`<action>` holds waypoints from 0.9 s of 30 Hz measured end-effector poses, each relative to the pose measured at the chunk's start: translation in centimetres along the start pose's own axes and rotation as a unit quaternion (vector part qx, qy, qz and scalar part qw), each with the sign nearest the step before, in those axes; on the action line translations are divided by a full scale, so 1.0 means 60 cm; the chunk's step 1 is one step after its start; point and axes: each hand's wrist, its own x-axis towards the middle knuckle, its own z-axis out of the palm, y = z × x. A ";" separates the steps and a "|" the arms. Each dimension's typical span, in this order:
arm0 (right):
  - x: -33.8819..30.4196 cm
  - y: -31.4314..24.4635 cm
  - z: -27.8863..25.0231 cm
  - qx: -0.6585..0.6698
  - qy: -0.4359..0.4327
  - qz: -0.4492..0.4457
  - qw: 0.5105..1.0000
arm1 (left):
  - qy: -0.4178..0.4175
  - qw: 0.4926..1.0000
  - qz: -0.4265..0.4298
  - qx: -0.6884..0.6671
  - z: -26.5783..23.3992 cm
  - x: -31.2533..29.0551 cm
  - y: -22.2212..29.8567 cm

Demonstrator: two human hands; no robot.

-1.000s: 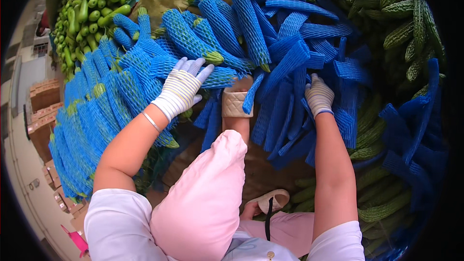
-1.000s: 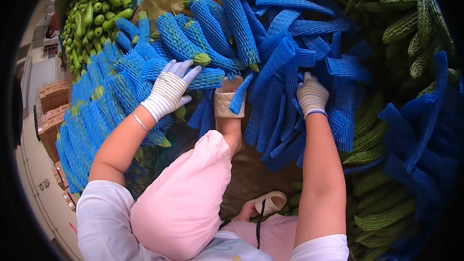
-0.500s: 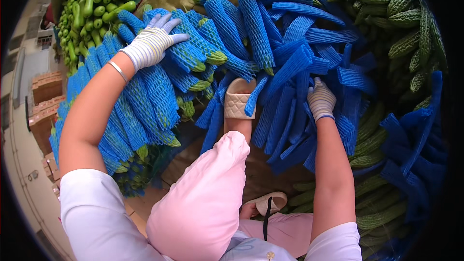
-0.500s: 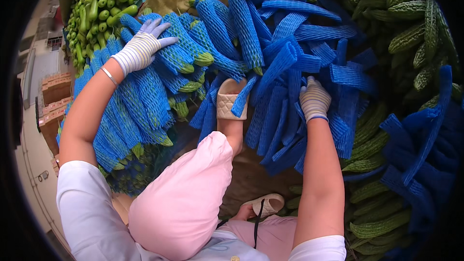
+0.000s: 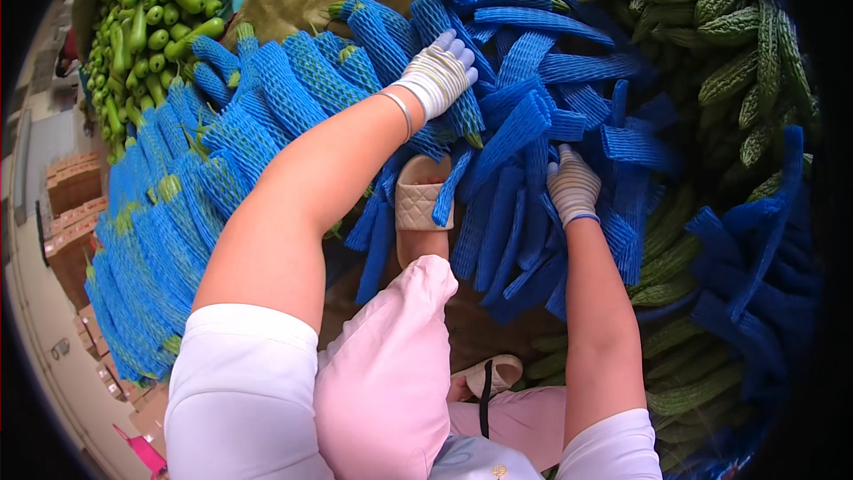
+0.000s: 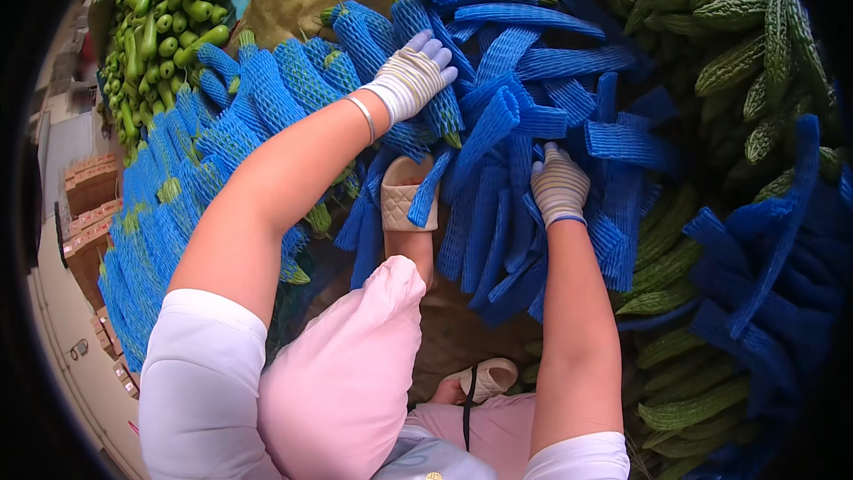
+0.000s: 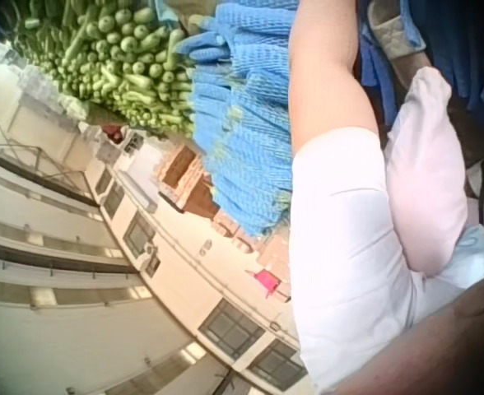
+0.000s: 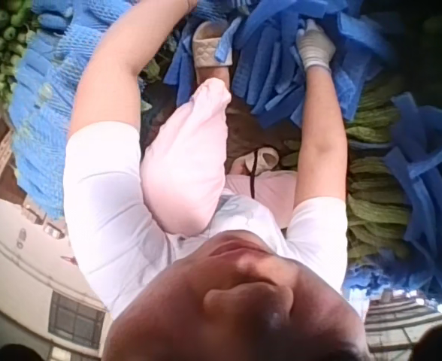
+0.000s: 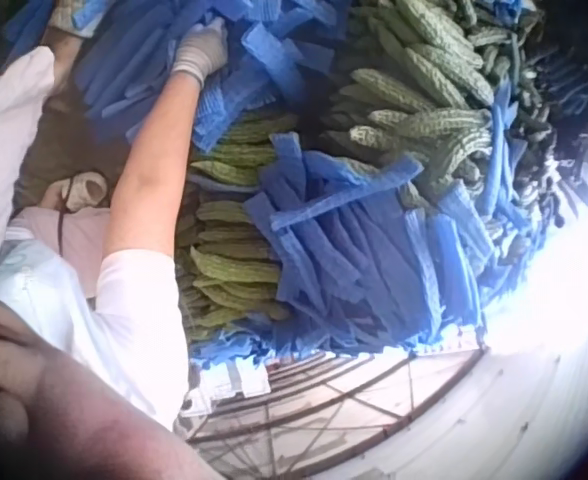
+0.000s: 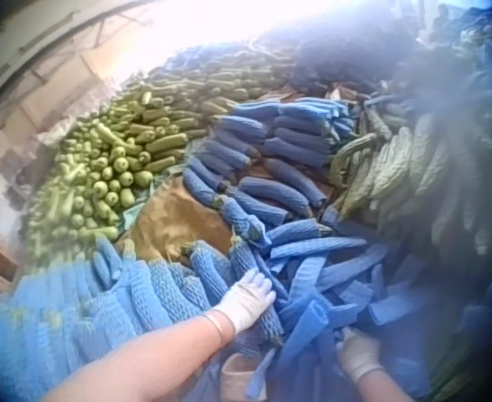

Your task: The recorder is placing bitter melons inside blue plastic mesh sleeves and stacking them.

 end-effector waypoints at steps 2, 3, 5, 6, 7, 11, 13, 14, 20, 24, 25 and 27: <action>0.004 -0.001 -0.010 0.004 -0.042 0.021 0.999 | -0.013 0.999 0.011 0.030 0.023 0.014 -0.003; 0.006 0.002 -0.007 0.003 -0.038 0.023 0.999 | -0.028 0.998 0.020 0.060 0.026 0.024 -0.004; 0.001 0.013 0.009 0.017 -0.014 -0.002 1.000 | -0.020 0.995 0.075 0.057 0.027 0.012 -0.024; -0.001 0.017 0.008 0.021 -0.018 0.004 1.000 | -0.016 0.996 0.083 0.038 0.008 0.003 -0.032; 0.001 0.022 0.005 0.022 -0.015 0.009 1.000 | -0.011 0.996 0.090 0.022 -0.019 -0.008 -0.043; -0.001 0.019 -0.001 0.027 -0.013 0.011 0.999 | 0.019 0.999 -0.017 0.025 -0.085 -0.031 -0.129; 0.000 0.013 -0.003 0.029 -0.013 0.004 1.000 | 0.037 0.993 -0.101 0.042 -0.073 -0.022 -0.183; 0.000 0.010 -0.001 0.033 -0.008 0.004 0.999 | 0.035 0.993 -0.101 0.043 -0.049 -0.019 -0.197; 0.001 0.025 0.008 0.042 0.003 0.010 0.999 | -0.104 0.975 -0.051 -0.191 -0.050 -0.013 -0.067; 0.003 0.017 0.007 0.044 0.028 -0.005 0.999 | -0.260 0.957 0.012 -0.131 -0.028 -0.068 0.042; 0.004 0.016 0.006 0.045 0.030 -0.006 0.999 | -0.240 0.965 -0.003 -0.103 -0.016 -0.068 0.053; 0.006 0.012 0.009 0.043 0.026 0.000 0.999 | -0.249 0.966 -0.024 -0.067 0.006 -0.051 0.070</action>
